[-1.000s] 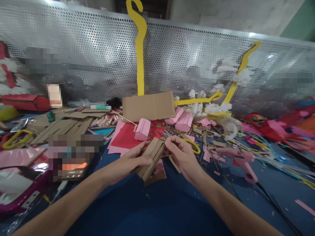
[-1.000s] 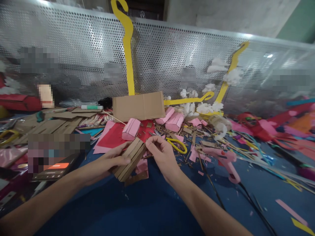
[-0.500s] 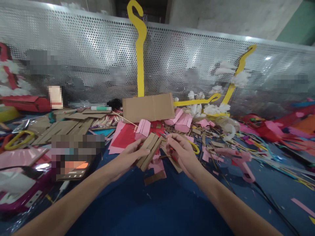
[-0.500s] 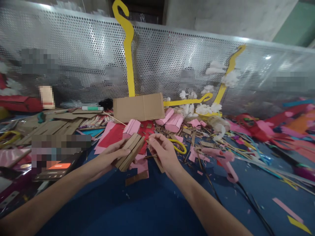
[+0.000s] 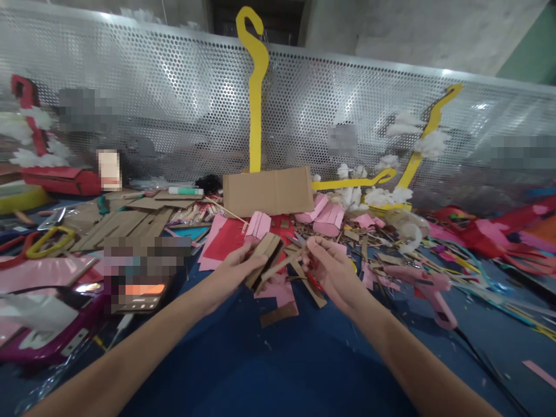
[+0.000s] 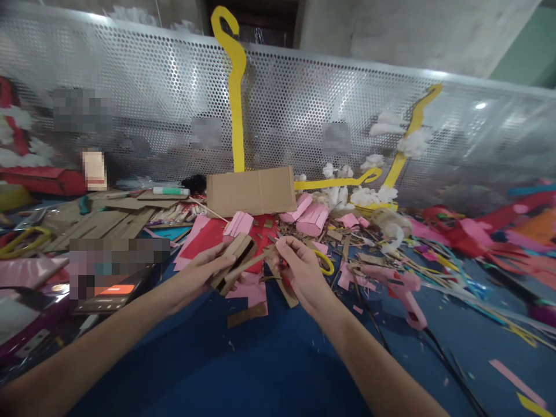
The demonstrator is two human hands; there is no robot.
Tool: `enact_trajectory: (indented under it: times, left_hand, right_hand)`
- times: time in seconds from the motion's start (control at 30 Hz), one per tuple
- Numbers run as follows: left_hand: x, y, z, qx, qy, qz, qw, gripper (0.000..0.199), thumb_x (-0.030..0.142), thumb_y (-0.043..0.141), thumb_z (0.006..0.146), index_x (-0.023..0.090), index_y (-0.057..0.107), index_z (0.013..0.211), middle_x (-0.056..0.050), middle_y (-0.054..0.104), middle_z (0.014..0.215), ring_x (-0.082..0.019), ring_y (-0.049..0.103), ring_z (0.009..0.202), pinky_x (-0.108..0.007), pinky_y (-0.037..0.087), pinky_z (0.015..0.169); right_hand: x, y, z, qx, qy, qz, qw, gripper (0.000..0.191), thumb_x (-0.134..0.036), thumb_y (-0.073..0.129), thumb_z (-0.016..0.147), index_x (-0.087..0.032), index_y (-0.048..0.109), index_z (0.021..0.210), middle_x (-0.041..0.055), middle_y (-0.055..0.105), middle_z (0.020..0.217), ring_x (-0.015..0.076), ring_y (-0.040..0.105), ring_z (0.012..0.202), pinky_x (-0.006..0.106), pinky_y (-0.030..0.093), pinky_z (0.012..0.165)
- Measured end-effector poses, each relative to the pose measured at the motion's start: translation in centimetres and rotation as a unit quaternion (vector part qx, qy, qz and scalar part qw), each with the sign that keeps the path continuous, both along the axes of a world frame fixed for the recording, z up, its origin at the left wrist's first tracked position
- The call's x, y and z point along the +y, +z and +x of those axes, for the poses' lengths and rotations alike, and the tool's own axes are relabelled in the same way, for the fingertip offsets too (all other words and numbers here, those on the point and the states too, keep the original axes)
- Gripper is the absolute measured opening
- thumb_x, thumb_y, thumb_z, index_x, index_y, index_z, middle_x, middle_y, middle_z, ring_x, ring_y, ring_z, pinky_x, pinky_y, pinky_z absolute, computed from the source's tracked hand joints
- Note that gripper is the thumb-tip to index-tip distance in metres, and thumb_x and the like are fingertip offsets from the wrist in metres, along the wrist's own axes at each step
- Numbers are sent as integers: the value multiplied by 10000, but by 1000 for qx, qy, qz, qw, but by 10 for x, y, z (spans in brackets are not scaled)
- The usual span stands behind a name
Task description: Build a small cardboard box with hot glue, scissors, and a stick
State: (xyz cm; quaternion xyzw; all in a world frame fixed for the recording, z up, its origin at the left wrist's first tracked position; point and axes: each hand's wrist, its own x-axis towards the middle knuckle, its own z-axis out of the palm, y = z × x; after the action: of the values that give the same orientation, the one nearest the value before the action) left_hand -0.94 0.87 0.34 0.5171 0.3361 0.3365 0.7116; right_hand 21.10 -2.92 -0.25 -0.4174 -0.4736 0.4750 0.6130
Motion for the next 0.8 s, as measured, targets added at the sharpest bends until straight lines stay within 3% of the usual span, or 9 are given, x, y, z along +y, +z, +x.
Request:
enact_trajectory:
  times: [0.17, 0.27, 0.37, 0.47, 0.5, 0.57, 0.67, 0.73, 0.8]
  left_hand:
    - [6, -3, 0, -33, 105, -35, 993, 454, 353, 758, 861, 203, 646, 1275, -115, 754, 1171, -249, 746, 891, -350, 617, 727]
    - [9, -5, -1, -69, 130, -57, 987, 394, 330, 755, 854, 169, 681, 1205, -117, 772, 1084, -243, 731, 880, -337, 609, 720]
    - [12, -6, -2, -96, 121, -43, 987, 377, 259, 775, 830, 179, 689, 1188, -98, 776, 1067, -219, 723, 891, -295, 578, 716]
    - [14, -8, -3, -104, 92, 2, 990, 375, 239, 784, 839, 196, 694, 1200, -97, 762, 1159, -219, 719, 956, -301, 569, 776]
    - [14, -8, -3, -104, 87, 11, 991, 350, 245, 786, 845, 189, 705, 1181, -103, 755, 1184, -220, 717, 969, -304, 570, 793]
    - [14, -8, -2, -107, 91, 13, 990, 334, 252, 799, 843, 180, 716, 1158, -110, 746, 1213, -223, 716, 982, -312, 579, 813]
    - [15, -7, -1, -118, 107, 2, 987, 363, 230, 823, 821, 191, 707, 1163, -99, 748, 1207, -229, 724, 972, -332, 603, 816]
    - [15, -6, 0, -120, 118, -6, 986, 356, 212, 829, 809, 187, 707, 1142, -95, 758, 1172, -227, 732, 942, -339, 619, 795]
    - [15, -5, 1, -116, 130, -14, 985, 332, 199, 829, 803, 175, 713, 1112, -98, 768, 1129, -223, 738, 900, -337, 633, 759]
  right_hand:
    - [-1, 1, 4, -43, 35, -33, 998, 364, -534, 748, 851, -212, 577, 835, -11, 625, 721, 135, 587, 636, 255, 465, 588]
    - [0, 1, 4, -161, 35, -23, 986, 305, -480, 716, 889, -204, 597, 837, -28, 602, 648, 113, 528, 533, 247, 411, 529]
    - [-6, 4, 8, -333, 2, -6, 943, 207, -410, 628, 941, -203, 627, 946, -11, 630, 689, 148, 578, 581, 275, 430, 565]
    - [-36, 6, 24, -447, -66, -11, 892, 283, -389, 587, 951, -206, 612, 1167, 24, 699, 790, 204, 655, 710, 317, 474, 657]
    - [-52, 4, 34, -474, -91, -21, 875, 304, -412, 559, 960, -208, 609, 1181, 30, 709, 803, 211, 662, 706, 324, 481, 653]
    - [-91, -3, 62, -504, -136, -51, 851, 283, -481, 527, 967, -225, 650, 963, 46, 726, 810, 225, 688, 732, 331, 492, 666]
    - [-147, -20, 123, -544, -289, -126, 778, 424, -638, 511, 906, -239, 652, 872, 49, 715, 739, 244, 673, 649, 353, 480, 623]
    - [-165, -29, 167, -548, -379, -148, 731, 530, -725, 543, 816, -220, 671, 912, 81, 721, 762, 264, 672, 650, 365, 483, 605]
    - [-162, -33, 203, -566, -417, -126, 700, 666, -781, 576, 741, -180, 695, 1002, 122, 731, 846, 273, 666, 679, 374, 490, 610]
